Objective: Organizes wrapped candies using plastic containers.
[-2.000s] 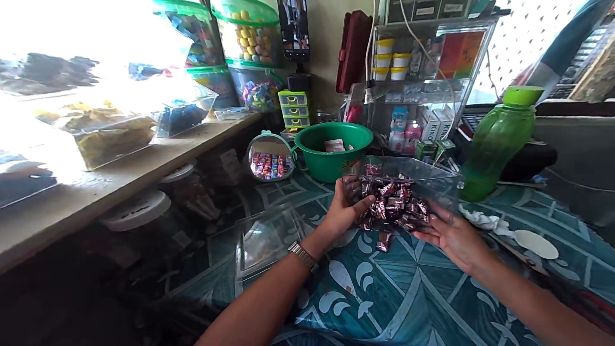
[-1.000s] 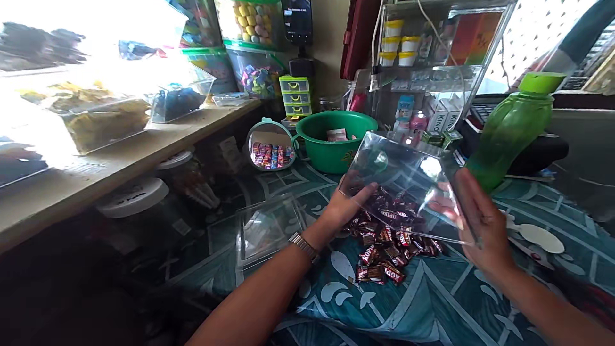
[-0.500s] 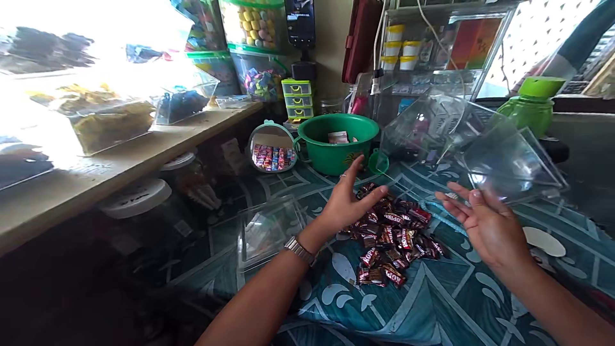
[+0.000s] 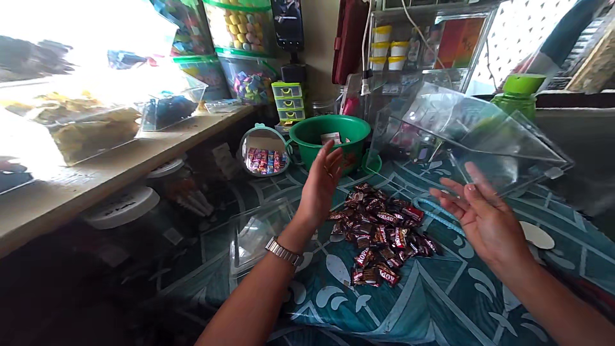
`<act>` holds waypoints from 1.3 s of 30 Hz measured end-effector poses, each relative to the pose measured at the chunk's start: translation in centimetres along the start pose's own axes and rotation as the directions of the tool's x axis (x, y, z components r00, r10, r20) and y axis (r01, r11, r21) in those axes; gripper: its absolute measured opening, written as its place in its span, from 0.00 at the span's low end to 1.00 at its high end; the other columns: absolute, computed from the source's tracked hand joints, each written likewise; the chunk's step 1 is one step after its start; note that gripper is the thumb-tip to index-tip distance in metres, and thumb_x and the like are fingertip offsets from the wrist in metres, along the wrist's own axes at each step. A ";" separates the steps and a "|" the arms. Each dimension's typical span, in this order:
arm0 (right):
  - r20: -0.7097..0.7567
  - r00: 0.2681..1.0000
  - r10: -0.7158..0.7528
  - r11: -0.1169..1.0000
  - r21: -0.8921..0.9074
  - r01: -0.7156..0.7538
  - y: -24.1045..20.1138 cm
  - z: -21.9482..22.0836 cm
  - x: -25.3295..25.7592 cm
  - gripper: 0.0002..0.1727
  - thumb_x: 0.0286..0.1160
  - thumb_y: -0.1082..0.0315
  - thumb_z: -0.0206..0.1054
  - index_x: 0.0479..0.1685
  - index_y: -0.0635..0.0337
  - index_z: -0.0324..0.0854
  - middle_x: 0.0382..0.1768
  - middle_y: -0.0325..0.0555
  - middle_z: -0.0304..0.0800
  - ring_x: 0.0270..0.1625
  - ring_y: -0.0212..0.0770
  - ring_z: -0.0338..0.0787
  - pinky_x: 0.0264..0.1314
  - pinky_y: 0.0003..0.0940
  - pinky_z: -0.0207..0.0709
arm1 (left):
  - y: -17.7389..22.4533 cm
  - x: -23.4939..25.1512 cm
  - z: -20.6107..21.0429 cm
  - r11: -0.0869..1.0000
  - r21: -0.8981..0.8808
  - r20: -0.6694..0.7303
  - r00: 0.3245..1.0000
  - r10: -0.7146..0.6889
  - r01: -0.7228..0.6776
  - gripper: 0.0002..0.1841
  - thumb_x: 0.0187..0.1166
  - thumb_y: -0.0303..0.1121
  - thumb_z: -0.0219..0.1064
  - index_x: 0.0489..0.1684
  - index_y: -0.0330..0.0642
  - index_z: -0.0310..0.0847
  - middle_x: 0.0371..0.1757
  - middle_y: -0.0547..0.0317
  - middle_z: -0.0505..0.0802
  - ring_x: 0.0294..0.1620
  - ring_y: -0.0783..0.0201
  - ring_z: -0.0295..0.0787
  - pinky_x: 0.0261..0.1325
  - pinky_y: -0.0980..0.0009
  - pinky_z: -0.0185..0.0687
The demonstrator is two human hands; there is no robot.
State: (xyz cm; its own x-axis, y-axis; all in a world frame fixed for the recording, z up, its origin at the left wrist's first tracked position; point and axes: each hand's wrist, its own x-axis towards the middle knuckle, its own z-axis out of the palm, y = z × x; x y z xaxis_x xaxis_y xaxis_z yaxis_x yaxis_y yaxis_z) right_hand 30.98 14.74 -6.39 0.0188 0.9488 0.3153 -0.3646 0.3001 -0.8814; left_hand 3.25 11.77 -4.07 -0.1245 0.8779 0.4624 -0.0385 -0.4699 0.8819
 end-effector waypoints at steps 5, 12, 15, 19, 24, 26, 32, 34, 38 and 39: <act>0.258 0.850 -0.459 0.842 -0.179 0.509 2.2 -1.1 -0.3 0.27 0.96 0.57 0.46 0.87 0.61 0.58 0.70 0.45 0.86 0.56 0.44 0.95 0.60 0.43 0.92 | 1.4 0.1 -0.3 0.965 -0.242 -0.216 0.975 0.043 -0.097 0.32 0.93 0.52 0.26 0.90 0.49 0.53 0.85 0.58 0.73 0.83 0.63 0.70 0.82 0.60 0.65; 0.395 0.765 -0.509 0.784 -0.153 0.601 1.4 -1.1 -0.6 0.23 0.95 0.59 0.48 0.84 0.42 0.71 0.64 0.40 0.92 0.58 0.45 0.95 0.58 0.43 0.92 | 2.1 -0.6 0.1 0.906 -0.419 -0.007 0.997 0.071 -0.067 0.32 0.93 0.54 0.27 0.91 0.56 0.58 0.84 0.63 0.76 0.79 0.66 0.76 0.75 0.65 0.75; 0.322 0.785 -0.530 0.796 -0.129 0.591 0.5 -1.3 -0.8 0.24 0.93 0.51 0.52 0.84 0.41 0.68 0.65 0.38 0.90 0.59 0.45 0.94 0.60 0.44 0.92 | 2.3 -0.1 -0.8 0.907 -0.409 -0.100 0.993 0.070 -0.105 0.32 0.93 0.52 0.22 0.93 0.54 0.52 0.89 0.60 0.68 0.86 0.65 0.65 0.83 0.64 0.64; 0.440 0.752 -0.490 0.767 -0.192 0.612 2.0 -0.3 -2.1 0.24 0.95 0.52 0.48 0.83 0.44 0.71 0.61 0.39 0.93 0.56 0.41 0.96 0.57 0.40 0.93 | 0.9 -0.8 -0.3 0.891 -0.437 0.024 0.989 0.145 -0.120 0.30 0.93 0.55 0.31 0.89 0.60 0.60 0.84 0.67 0.76 0.80 0.69 0.74 0.76 0.68 0.74; 0.411 0.850 -0.329 0.898 -0.142 0.416 0.9 -0.5 -1.7 0.24 0.95 0.57 0.51 0.83 0.55 0.70 0.57 0.42 0.94 0.52 0.45 0.97 0.54 0.40 0.94 | 1.3 -0.9 0.4 0.881 -0.471 0.076 0.992 0.097 -0.050 0.31 0.93 0.52 0.26 0.87 0.54 0.62 0.78 0.59 0.81 0.74 0.63 0.81 0.72 0.64 0.79; 0.347 0.916 -0.201 0.957 -0.130 0.259 0.1 0.1 -2.0 0.19 0.94 0.63 0.49 0.76 0.58 0.69 0.52 0.41 0.97 0.46 0.43 0.99 0.49 0.35 0.95 | 2.2 -0.7 0.1 0.909 -0.413 -0.105 0.994 0.017 -0.059 0.30 0.93 0.51 0.28 0.85 0.52 0.64 0.76 0.56 0.83 0.73 0.59 0.82 0.73 0.59 0.77; 0.309 0.942 0.134 0.991 -0.025 -0.133 -1.8 0.9 -2.2 0.20 0.89 0.74 0.40 0.61 0.63 0.81 0.41 0.43 0.99 0.40 0.33 0.98 0.43 0.23 0.91 | 2.4 -0.4 -2.9 0.773 0.323 -0.365 0.682 0.634 -0.546 0.23 0.92 0.45 0.37 0.63 0.45 0.76 0.67 0.71 0.83 0.66 0.73 0.80 0.68 0.66 0.77; 0.289 0.912 0.293 0.951 0.015 -0.310 -2.4 1.9 -2.3 0.20 0.92 0.74 0.41 0.58 0.67 0.81 0.40 0.46 0.98 0.40 0.33 0.98 0.43 0.21 0.90 | 2.8 -0.8 -3.0 0.510 0.529 -0.232 0.463 0.856 -0.678 0.20 0.93 0.48 0.44 0.57 0.48 0.80 0.64 0.73 0.84 0.69 0.75 0.77 0.73 0.68 0.73; 0.256 0.754 0.605 0.780 -0.002 -0.626 -4.5 5.2 -1.6 0.17 0.95 0.70 0.41 0.45 0.62 0.77 0.36 0.44 0.96 0.37 0.27 0.96 0.37 0.13 0.85 | 2.7 -5.9 1.4 0.081 0.562 0.288 0.287 0.914 -0.823 0.16 0.91 0.49 0.48 0.51 0.60 0.84 0.51 0.74 0.86 0.68 0.73 0.74 0.82 0.69 0.51; 0.256 0.729 0.635 0.760 -0.037 -0.649 -5.1 6.4 -1.5 0.18 0.95 0.69 0.42 0.42 0.60 0.77 0.33 0.42 0.94 0.33 0.25 0.94 0.32 0.11 0.83 | 2.4 -6.8 2.7 -0.021 0.478 0.421 0.208 0.883 -0.878 0.15 0.91 0.44 0.51 0.51 0.57 0.87 0.46 0.68 0.87 0.61 0.69 0.77 0.78 0.69 0.54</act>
State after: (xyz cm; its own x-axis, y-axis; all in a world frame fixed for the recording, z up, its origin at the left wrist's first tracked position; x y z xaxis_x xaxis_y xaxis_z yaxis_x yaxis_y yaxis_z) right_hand 26.88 11.19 -0.09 -0.4563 0.8570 -0.2395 -0.2553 -0.3839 -0.8874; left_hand 6.64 4.90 -4.88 0.3573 -0.1937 0.9137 0.5839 -0.7172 -0.3804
